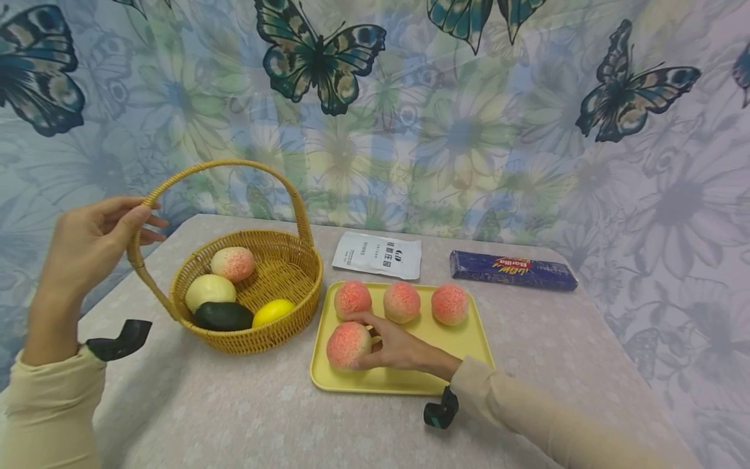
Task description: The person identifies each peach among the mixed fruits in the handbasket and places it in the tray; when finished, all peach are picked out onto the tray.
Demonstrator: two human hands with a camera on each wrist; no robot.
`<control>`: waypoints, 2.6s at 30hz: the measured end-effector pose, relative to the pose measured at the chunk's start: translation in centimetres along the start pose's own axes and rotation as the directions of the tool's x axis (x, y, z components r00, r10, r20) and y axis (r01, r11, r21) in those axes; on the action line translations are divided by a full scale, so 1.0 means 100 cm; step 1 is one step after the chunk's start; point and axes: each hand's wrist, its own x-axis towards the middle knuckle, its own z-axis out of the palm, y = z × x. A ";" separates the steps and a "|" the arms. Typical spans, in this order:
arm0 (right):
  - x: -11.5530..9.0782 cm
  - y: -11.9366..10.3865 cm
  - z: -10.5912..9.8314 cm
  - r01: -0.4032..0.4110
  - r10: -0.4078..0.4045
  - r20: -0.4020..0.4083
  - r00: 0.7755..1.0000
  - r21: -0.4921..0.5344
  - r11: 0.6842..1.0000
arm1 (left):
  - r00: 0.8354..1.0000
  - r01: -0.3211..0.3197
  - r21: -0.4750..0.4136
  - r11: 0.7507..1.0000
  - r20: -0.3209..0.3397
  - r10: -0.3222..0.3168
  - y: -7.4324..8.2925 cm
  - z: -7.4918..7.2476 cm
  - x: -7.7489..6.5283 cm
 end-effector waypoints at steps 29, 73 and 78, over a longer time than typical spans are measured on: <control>0.003 -0.023 -0.014 0.073 -0.074 0.000 0.997 -0.116 0.991 | 1.000 -0.002 -0.001 1.000 -0.008 0.002 0.003 0.000 -0.001; 0.089 -0.094 -0.014 0.205 -0.193 0.070 0.979 -0.315 0.927 | 1.000 -0.015 -0.008 1.000 -0.007 0.015 0.001 0.000 0.000; 0.102 -0.099 -0.014 0.213 -0.198 0.080 0.977 -0.317 0.924 | 1.000 -0.018 -0.004 1.000 -0.012 0.018 0.002 0.001 0.000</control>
